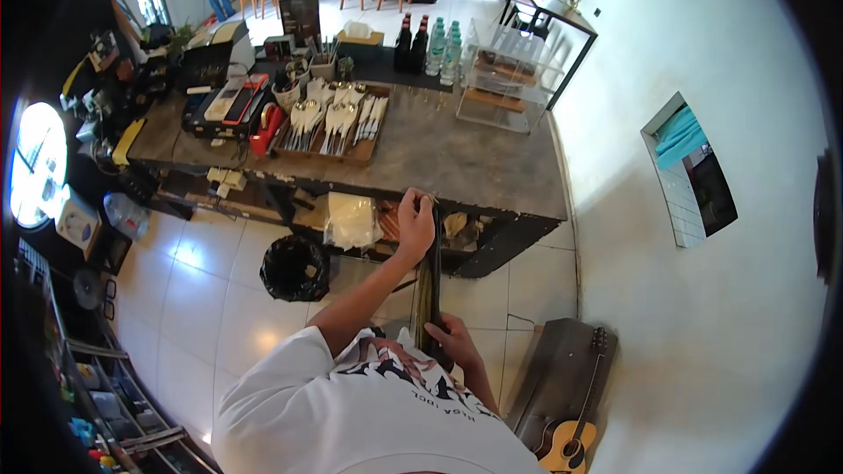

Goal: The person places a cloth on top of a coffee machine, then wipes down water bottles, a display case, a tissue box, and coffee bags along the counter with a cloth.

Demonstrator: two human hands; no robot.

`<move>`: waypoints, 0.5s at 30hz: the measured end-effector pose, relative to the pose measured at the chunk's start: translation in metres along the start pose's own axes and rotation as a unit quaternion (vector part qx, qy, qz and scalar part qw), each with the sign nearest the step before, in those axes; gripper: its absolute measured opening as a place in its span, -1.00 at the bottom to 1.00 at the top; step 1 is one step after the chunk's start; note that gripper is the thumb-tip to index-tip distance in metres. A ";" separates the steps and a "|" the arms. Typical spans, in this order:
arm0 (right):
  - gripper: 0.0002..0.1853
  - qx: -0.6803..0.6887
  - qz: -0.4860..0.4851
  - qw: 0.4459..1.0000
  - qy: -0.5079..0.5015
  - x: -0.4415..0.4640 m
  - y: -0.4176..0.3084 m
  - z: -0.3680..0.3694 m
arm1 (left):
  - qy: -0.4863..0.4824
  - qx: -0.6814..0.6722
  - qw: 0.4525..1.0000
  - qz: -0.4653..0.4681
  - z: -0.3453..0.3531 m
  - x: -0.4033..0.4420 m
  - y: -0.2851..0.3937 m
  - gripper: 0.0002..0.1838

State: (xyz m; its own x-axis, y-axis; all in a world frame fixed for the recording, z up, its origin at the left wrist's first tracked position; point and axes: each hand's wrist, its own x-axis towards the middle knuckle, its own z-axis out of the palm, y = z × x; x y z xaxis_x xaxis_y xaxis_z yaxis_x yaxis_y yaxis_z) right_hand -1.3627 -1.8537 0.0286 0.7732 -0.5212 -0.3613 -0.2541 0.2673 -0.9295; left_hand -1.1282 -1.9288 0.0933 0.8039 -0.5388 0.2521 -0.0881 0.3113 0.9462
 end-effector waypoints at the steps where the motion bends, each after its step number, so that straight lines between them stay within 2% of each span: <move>1: -0.76 -0.002 -0.013 1.000 0.003 0.002 -0.005 0.002 | -0.005 -0.004 1.000 0.012 0.010 0.006 0.000 -0.87; 3: -0.78 0.058 -0.097 0.989 0.093 0.007 -0.024 0.007 | -0.012 -0.048 0.999 0.007 0.036 0.024 0.003 -0.87; 5: -0.80 0.083 -0.107 0.983 0.122 0.012 -0.042 0.005 | -0.049 -0.031 0.998 0.033 0.059 0.029 0.024 -0.86; 7: -0.82 0.179 -0.179 0.939 0.231 0.018 -0.049 -0.006 | -0.043 -0.095 0.994 0.013 0.089 0.041 0.042 -0.85; 8: -0.82 0.180 -0.179 0.937 0.239 0.023 -0.056 -0.017 | -0.043 -0.120 0.992 -0.002 0.099 0.047 0.049 -0.82; 10: -0.83 0.159 -0.259 0.878 0.370 0.032 -0.077 -0.046 | -0.049 -0.159 0.986 0.001 0.113 0.065 0.051 -0.79; 13: -0.83 0.195 -0.280 0.876 0.341 0.021 -0.124 -0.087 | -0.056 -0.211 0.976 -0.018 0.119 0.071 0.034 -0.76; 15: -0.82 0.177 -0.257 0.888 0.337 0.014 -0.126 -0.109 | -0.128 -0.149 0.972 -0.125 0.110 0.051 0.006 -0.63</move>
State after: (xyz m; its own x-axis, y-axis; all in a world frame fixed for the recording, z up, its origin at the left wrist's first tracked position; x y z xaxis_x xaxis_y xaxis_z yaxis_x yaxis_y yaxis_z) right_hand -1.3831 -1.9826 0.1328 0.1805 -0.9831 0.0304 0.3219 0.0299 -0.9463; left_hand -1.1529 -2.0404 0.1344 0.6018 -0.7923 0.1005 0.2968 0.3387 0.8929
